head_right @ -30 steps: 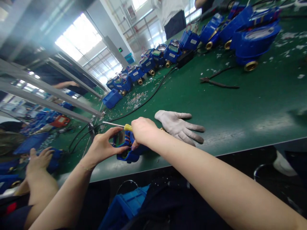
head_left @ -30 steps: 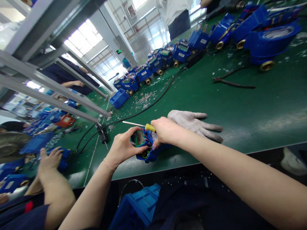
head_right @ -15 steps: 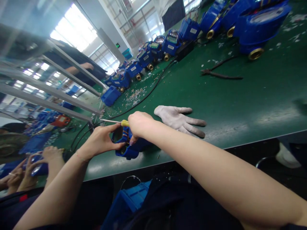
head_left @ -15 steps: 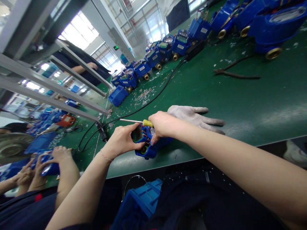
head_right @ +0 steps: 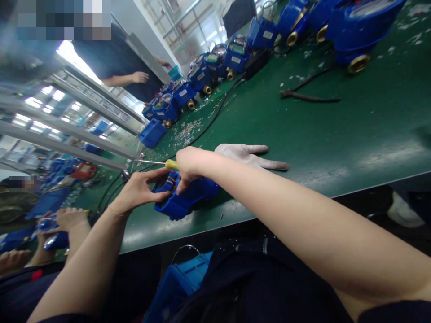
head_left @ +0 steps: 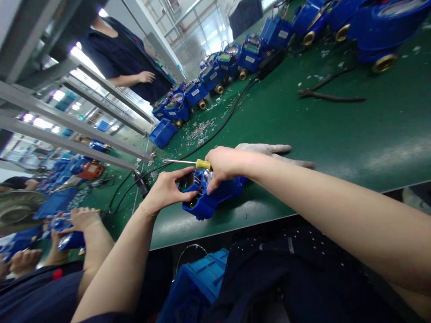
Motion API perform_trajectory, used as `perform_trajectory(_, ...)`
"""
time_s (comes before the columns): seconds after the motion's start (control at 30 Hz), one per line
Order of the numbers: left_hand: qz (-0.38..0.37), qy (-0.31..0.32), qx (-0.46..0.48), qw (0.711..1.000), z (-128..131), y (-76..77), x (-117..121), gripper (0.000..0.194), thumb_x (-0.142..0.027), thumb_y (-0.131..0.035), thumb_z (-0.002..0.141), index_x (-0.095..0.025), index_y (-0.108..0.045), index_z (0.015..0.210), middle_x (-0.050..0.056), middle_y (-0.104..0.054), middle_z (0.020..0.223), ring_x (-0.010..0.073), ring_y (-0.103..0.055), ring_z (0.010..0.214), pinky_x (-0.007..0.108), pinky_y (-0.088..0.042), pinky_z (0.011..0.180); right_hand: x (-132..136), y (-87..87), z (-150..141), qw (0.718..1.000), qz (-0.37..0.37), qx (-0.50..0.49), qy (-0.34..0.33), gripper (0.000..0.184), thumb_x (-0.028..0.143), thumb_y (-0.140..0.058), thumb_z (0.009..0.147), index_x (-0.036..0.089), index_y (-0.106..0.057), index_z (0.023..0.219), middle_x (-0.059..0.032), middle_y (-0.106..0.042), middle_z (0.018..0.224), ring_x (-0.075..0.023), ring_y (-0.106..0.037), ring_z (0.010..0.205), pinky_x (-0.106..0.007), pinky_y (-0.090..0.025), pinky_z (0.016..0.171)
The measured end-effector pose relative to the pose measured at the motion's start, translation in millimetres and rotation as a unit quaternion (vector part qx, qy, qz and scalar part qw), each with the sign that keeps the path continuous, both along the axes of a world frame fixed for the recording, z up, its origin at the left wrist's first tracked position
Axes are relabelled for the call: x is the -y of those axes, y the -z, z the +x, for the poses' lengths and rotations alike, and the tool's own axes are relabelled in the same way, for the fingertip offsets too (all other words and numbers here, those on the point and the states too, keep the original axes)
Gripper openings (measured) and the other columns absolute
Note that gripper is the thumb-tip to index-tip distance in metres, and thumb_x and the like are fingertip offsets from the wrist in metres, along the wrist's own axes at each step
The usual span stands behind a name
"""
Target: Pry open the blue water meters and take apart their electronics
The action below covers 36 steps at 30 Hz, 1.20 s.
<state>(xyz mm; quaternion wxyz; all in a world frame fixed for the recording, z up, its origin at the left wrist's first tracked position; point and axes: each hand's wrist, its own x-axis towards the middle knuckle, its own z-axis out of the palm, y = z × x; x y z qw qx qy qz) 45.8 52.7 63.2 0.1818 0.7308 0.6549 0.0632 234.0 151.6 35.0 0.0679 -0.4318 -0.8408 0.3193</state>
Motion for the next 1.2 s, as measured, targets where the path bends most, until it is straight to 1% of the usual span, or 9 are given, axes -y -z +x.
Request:
perform_trajectory(0.2,-0.05,0.017,-0.023,0.998,5,-10.9,-14,0.063,-0.043,-0.069,0.064,-0.011,-0.06,0.118,0.008,-0.071,0.099,0.0249,-0.067,0.087,0.035,-0.055,0.079,-12,-15.0,5,0.989,-0.012,0.01,-0.15,0.055,0.044,-0.086,0.054,0.012,-0.068,0.096,-0.0043,-0.066,0.084,-0.0244,-0.063,0.077,-0.033,-0.05,0.071)
perform_trajectory(0.3,-0.078,0.028,-0.015,0.996,9,-17.6,-25,0.056,-0.043,-0.069,0.064,-0.013,-0.065,0.111,0.004,-0.072,0.087,0.0214,-0.066,0.075,0.03,-0.055,0.067,-17,-16.0,7,0.987,-0.031,-0.007,-0.16,0.041,0.033,-0.083,0.063,0.012,-0.068,0.095,-0.0021,-0.067,0.085,-0.021,-0.063,0.079,-0.028,-0.05,0.07)
perform_trajectory(0.4,-0.115,0.033,0.005,0.993,11,-22.2,-35,0.051,-0.043,-0.069,0.063,-0.013,-0.068,0.104,0.002,-0.07,0.078,0.0193,-0.063,0.068,0.028,-0.052,0.06,-25,-6.9,8,0.98,-0.099,-0.035,-0.166,0.036,0.026,-0.08,0.066,0.013,-0.068,0.097,-0.0002,-0.067,0.088,-0.0174,-0.063,0.084,-0.024,-0.049,0.075)
perform_trajectory(0.57,-0.161,0.009,0.042,0.986,11,-22.3,-40,0.054,-0.047,-0.069,0.062,-0.012,-0.069,0.102,0.002,-0.068,0.075,0.019,-0.061,0.068,0.026,-0.049,0.057,-40,10.2,10,0.955,-0.219,-0.071,-0.188,0.043,0.036,-0.079,0.063,0.013,-0.068,0.097,-0.0034,-0.067,0.095,-0.0185,-0.062,0.088,-0.027,-0.048,0.079)
perform_trajectory(0.67,-0.149,-0.011,0.052,0.987,10,-19.9,-34,0.059,-0.052,-0.068,0.063,-0.012,-0.067,0.106,0.004,-0.069,0.08,0.019,-0.061,0.07,0.026,-0.047,0.057,-44,11.9,14,0.945,-0.232,-0.073,-0.219,0.058,0.044,-0.08,0.056,0.012,-0.066,0.103,-0.0052,-0.066,0.101,-0.0212,-0.06,0.095,-0.028,-0.047,0.083)
perform_trajectory(0.87,-0.058,-0.067,0.161,0.983,6,-10.5,-14,0.056,-0.052,-0.071,0.064,-0.016,-0.066,0.106,0.005,-0.068,0.096,0.0197,-0.06,0.082,0.027,-0.046,0.068,-31,0.8,17,0.964,-0.129,-0.07,-0.223,0.055,0.056,-0.074,0.06,0.017,-0.066,0.097,-0.001,-0.066,0.088,-0.0212,-0.06,0.083,-0.026,-0.047,0.067)
perform_trajectory(0.97,0.01,-0.112,0.246,0.963,5,0.5,4,0.05,-0.044,-0.077,0.062,-0.02,-0.066,0.104,0.002,-0.068,0.098,0.0173,-0.059,0.085,0.025,-0.046,0.073,-22,-12.4,25,0.984,-0.026,-0.023,-0.176,0.043,0.057,-0.067,0.071,0.018,-0.063,0.087,-0.0008,-0.065,0.081,-0.0183,-0.059,0.072,-0.025,-0.042,0.058)
perform_trajectory(1.1,0.062,-0.183,0.402,0.895,9,24.3,26,0.048,-0.037,-0.081,0.06,-0.023,-0.064,0.103,0.0,-0.067,0.097,0.0146,-0.06,0.084,0.023,-0.048,0.075,-9,-34.6,51,0.983,0.129,0.127,-0.043,0.04,0.056,-0.053,0.084,0.016,-0.059,0.08,-0.0012,-0.06,0.062,-0.0126,-0.052,0.048,-0.026,-0.034,0.048)
perform_trajectory(1.2,0.08,-0.23,0.492,0.836,17,41.3,35,0.047,-0.037,-0.08,0.063,-0.024,-0.063,0.104,0.0,-0.067,0.098,0.0145,-0.061,0.087,0.024,-0.048,0.079,7,-45.1,75,0.969,0.16,0.191,-0.002,0.039,0.059,-0.061,0.074,0.021,-0.061,0.086,0.0046,-0.054,0.05,-0.0102,-0.044,0.037,-0.026,-0.028,0.042)
